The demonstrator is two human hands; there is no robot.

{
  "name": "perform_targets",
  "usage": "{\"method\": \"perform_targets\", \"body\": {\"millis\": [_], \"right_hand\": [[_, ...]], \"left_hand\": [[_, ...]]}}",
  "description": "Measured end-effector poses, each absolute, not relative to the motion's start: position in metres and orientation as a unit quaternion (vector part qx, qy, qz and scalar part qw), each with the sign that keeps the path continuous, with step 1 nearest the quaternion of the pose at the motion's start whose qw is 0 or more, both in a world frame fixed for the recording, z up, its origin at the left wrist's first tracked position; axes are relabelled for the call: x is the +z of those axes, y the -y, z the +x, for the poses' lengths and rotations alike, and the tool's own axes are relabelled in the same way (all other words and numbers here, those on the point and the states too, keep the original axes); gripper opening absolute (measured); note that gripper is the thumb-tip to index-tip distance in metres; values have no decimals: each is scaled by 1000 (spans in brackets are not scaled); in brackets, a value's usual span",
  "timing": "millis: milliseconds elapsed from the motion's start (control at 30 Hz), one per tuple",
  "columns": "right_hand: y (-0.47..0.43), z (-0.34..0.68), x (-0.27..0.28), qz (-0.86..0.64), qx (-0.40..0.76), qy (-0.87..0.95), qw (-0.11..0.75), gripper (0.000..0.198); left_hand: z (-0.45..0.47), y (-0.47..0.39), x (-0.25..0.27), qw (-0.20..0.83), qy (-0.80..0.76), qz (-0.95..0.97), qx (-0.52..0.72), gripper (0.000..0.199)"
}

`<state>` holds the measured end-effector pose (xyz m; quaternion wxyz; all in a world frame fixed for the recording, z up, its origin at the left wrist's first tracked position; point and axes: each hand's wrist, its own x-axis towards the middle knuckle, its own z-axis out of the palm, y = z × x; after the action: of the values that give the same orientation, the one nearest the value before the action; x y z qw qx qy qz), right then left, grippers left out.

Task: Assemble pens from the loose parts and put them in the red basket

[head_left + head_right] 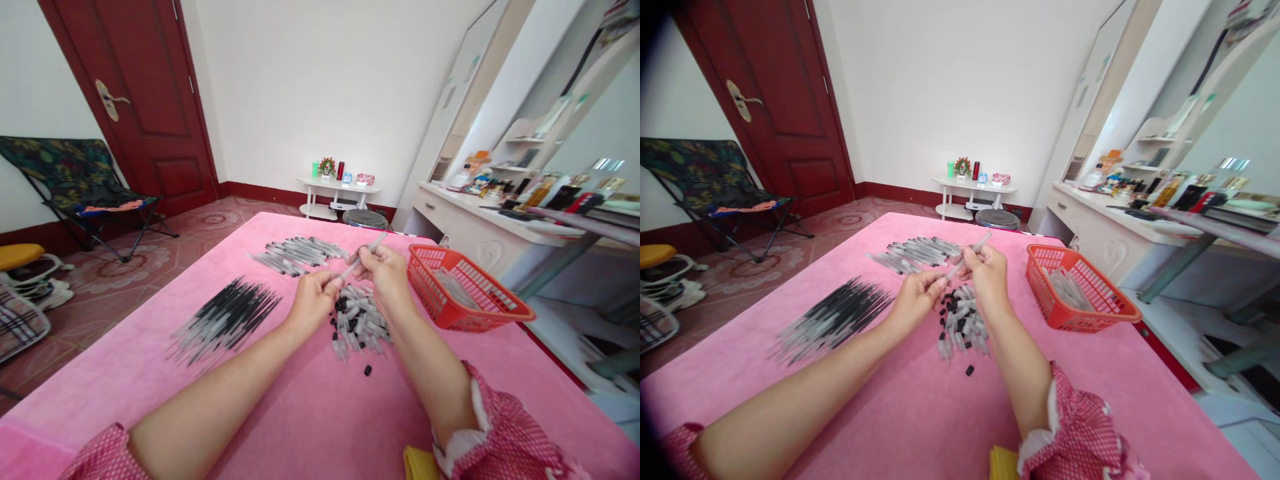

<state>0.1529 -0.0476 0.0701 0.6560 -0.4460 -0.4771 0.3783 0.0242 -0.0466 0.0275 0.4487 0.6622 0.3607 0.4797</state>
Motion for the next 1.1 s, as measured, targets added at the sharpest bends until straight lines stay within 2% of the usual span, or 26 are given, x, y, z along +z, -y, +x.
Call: {"method": "perform_targets", "body": {"millis": [100, 200, 333, 433, 533, 633, 700, 800, 933, 1033, 1100], "right_hand": [[51, 155, 77, -444, 365, 492, 654, 18], [56, 156, 87, -429, 364, 512, 650, 19], [61, 153, 95, -396, 375, 544, 638, 20], [62, 151, 94, -395, 365, 536, 651, 19], [59, 147, 88, -404, 341, 501, 685, 18], [57, 141, 82, -415, 347, 454, 708, 19], [58, 139, 81, -419, 356, 445, 707, 20], [60, 142, 85, -402, 361, 480, 691, 20], [65, 150, 96, -373, 386, 525, 661, 25], [70, 150, 103, -353, 410, 554, 633, 27], [72, 148, 104, -332, 412, 566, 632, 26]], "left_hand": [[23, 46, 34, 617, -292, 597, 423, 31], [15, 42, 43, 775, -212, 503, 320, 28], [3, 37, 51, 862, -136, 445, 201, 21], [4, 40, 54, 822, -157, 494, 234, 24], [10, 47, 56, 647, -252, 607, 386, 30], [14, 53, 54, 444, -335, 668, 495, 26], [16, 55, 51, 436, -342, 661, 506, 28], [18, 54, 51, 603, -293, 586, 455, 36], [12, 51, 59, 825, -190, 458, 270, 36], [2, 49, 65, 887, -123, 424, 134, 37], [-2, 49, 67, 892, -101, 427, 108, 38]]}}
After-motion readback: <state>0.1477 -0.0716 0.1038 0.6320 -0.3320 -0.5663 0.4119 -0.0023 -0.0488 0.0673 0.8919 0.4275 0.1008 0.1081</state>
